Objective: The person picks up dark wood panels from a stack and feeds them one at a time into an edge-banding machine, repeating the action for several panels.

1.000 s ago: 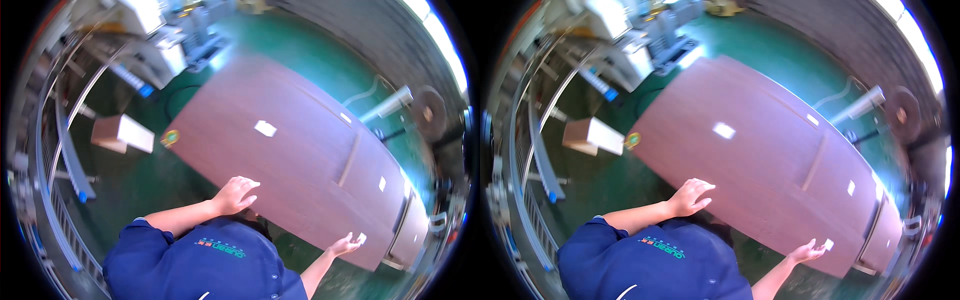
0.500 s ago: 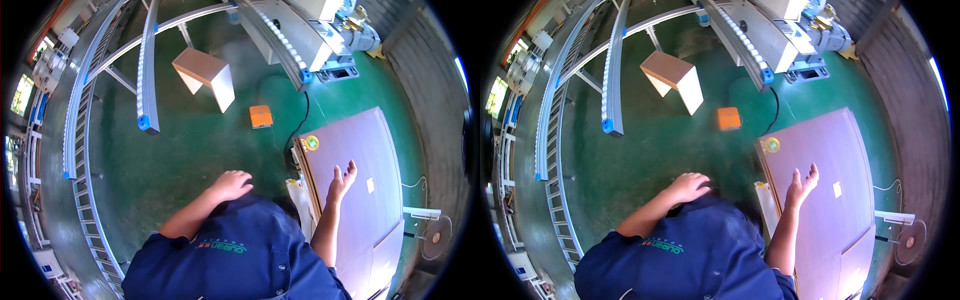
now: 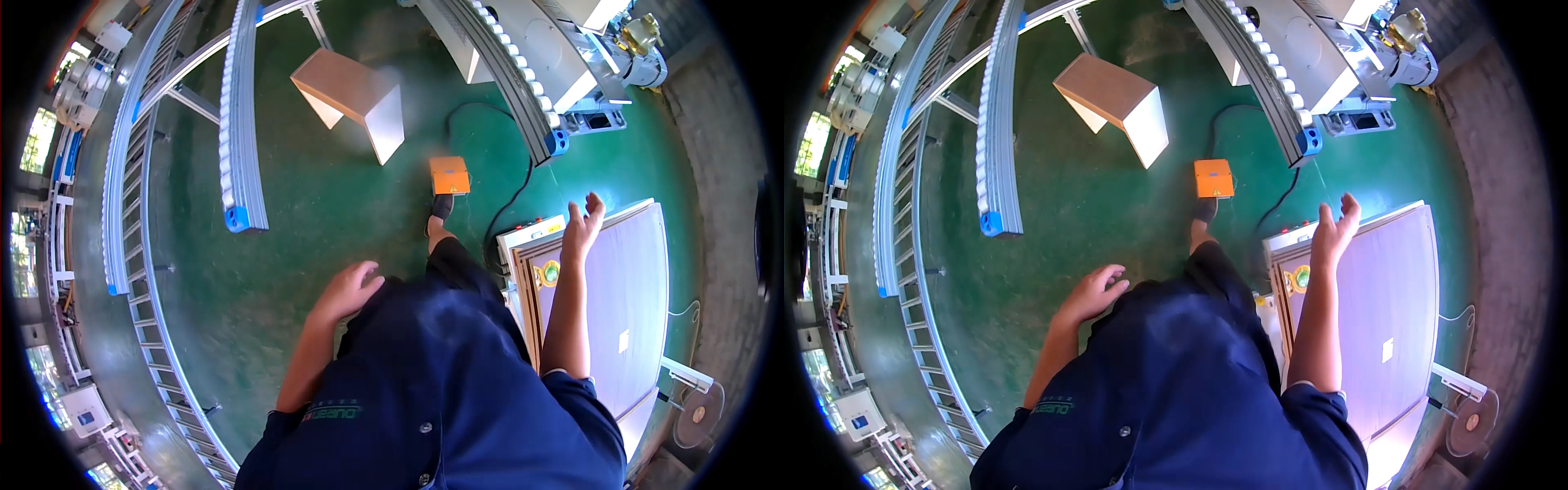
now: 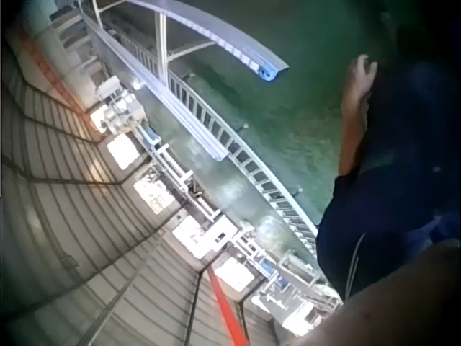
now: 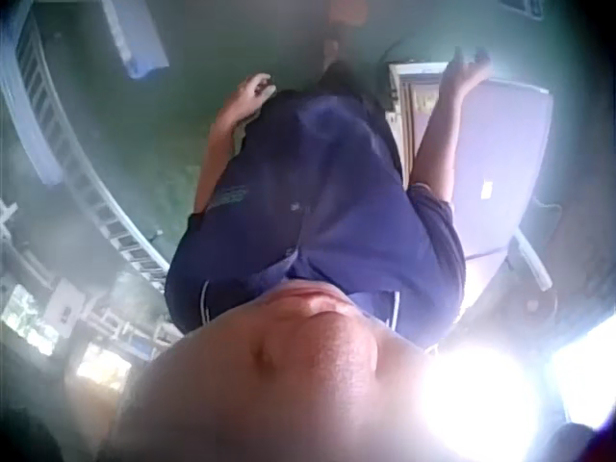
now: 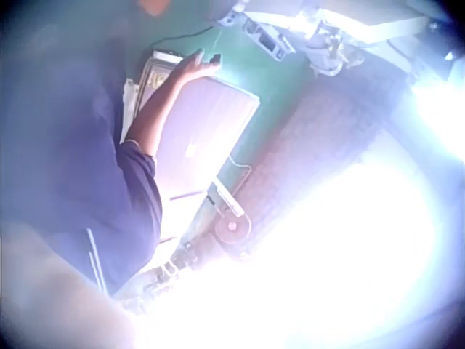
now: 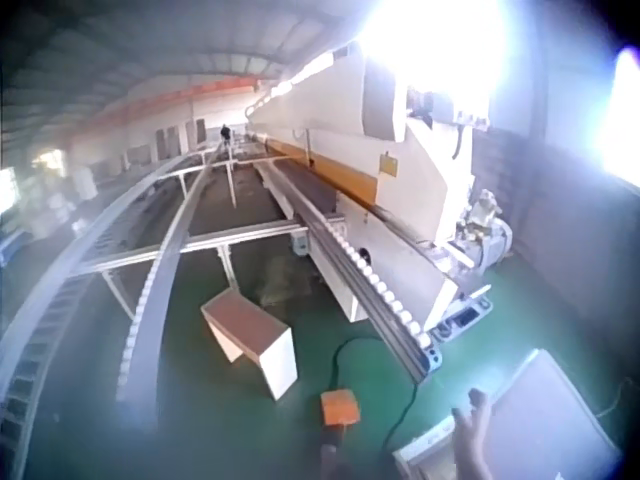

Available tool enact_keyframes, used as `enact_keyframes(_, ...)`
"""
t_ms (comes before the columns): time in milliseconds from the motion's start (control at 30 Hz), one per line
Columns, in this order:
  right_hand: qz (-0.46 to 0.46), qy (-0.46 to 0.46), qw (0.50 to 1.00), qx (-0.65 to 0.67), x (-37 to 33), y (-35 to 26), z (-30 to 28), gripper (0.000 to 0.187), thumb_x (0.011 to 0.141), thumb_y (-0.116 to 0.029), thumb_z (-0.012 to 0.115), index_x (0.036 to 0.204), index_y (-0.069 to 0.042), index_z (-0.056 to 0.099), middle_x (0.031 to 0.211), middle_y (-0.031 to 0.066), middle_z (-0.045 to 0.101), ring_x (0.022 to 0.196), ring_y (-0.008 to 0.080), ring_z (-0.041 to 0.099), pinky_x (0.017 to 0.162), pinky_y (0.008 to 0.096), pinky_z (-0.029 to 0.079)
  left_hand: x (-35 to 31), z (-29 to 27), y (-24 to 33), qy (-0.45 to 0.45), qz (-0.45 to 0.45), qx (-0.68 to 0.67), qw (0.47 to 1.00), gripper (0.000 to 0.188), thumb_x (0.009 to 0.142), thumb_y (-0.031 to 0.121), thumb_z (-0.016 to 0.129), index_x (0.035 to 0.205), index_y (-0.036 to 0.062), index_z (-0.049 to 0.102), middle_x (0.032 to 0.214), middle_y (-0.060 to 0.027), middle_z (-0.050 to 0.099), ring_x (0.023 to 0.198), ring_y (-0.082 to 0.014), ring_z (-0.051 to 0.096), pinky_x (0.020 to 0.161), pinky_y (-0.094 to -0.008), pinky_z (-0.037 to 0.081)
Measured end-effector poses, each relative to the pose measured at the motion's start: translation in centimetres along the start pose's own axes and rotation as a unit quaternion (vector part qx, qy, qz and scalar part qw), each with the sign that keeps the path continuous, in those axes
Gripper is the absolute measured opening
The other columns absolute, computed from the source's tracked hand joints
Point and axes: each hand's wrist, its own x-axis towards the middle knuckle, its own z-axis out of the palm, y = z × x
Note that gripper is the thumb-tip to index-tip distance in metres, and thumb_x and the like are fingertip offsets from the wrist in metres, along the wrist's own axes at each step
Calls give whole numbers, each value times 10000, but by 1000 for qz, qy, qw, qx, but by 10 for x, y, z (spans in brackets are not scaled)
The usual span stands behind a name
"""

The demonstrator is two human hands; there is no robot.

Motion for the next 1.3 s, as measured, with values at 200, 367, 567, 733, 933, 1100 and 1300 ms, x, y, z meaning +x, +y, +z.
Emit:
enact_keyframes(200, -26, -26, 998, -42, 83, -18, 73, 499, 795, -94, 689, 1258, 3, 532, 1232, 177, 559, 1141, 312, 513, 1012, 427, 391, 81, -42, -4, 47, -66, -23, 996, 412, 917, 306, 646, 1203, 16, 589, 1123, -197, 668, 1027, -325, 655, 874, -400, 522)
enact_keyframes(367, -6, 7, 997, -78, 143, -26, 89, 479, 827, -128, 669, 1264, 2, 523, 1227, 178, 562, 1156, 301, 517, 1031, 418, 392, 150, -59, 18, 66, -3, -18, 998, 390, 915, 317, 652, 1169, 25, 604, 1070, -182, 687, 960, -322, 674, 825, -406, 532)
enact_keyframes(567, 156, 63, 984, 56, 133, -14, 83, 440, 876, -102, 622, 1276, 15, 485, 1237, 183, 551, 1128, 268, 537, 992, 376, 424, 185, -65, 20, 19, 48, -57, 997, 375, 909, 322, 653, 1150, 36, 617, 1026, -173, 692, 909, -324, 677, 792, -391, 540)
enact_keyframes(733, 142, 99, 984, 47, 93, 7, 61, 421, 854, -56, 630, 1247, 25, 505, 1191, 166, 563, 1085, 255, 534, 985, 379, 414, 192, -64, -12, -78, 33, 101, 991, 466, 891, 449, 616, 1153, 64, 635, 1080, -153, 685, 984, -340, 657, 839, -425, 525)
enact_keyframes(933, 98, 149, 960, -217, 58, 18, -13, 467, 788, -89, 672, 1225, 25, 553, 1184, 212, 596, 1136, 343, 550, 1021, 423, 408, 201, -66, -20, -86, 75, 66, 991, 447, 893, 411, 632, 1166, 57, 632, 1120, -173, 675, 1019, -356, 647, 879, -430, 515)
enact_keyframes(1100, 203, 3, 845, -495, 38, -34, -42, 555, 841, -350, 611, 1279, -14, 561, 1356, 215, 533, 1289, 355, 465, 1112, 431, 318, 207, -70, -33, -84, 57, -4, 995, 420, 903, 312, 661, 1183, 4, 610, 1127, -222, 666, 998, -323, 670, 871, -399, 531)
enact_keyframes(1300, 192, 85, 876, -433, -5, 14, -40, 697, 850, -320, 568, 1457, -42, 370, 1536, 206, 315, 1444, 352, 247, 1188, 462, 178, 224, -64, -45, -177, 63, 95, 978, 418, 886, 307, 678, 1175, 12, 615, 1088, -200, 672, 943, -297, 676, 832, -392, 537)
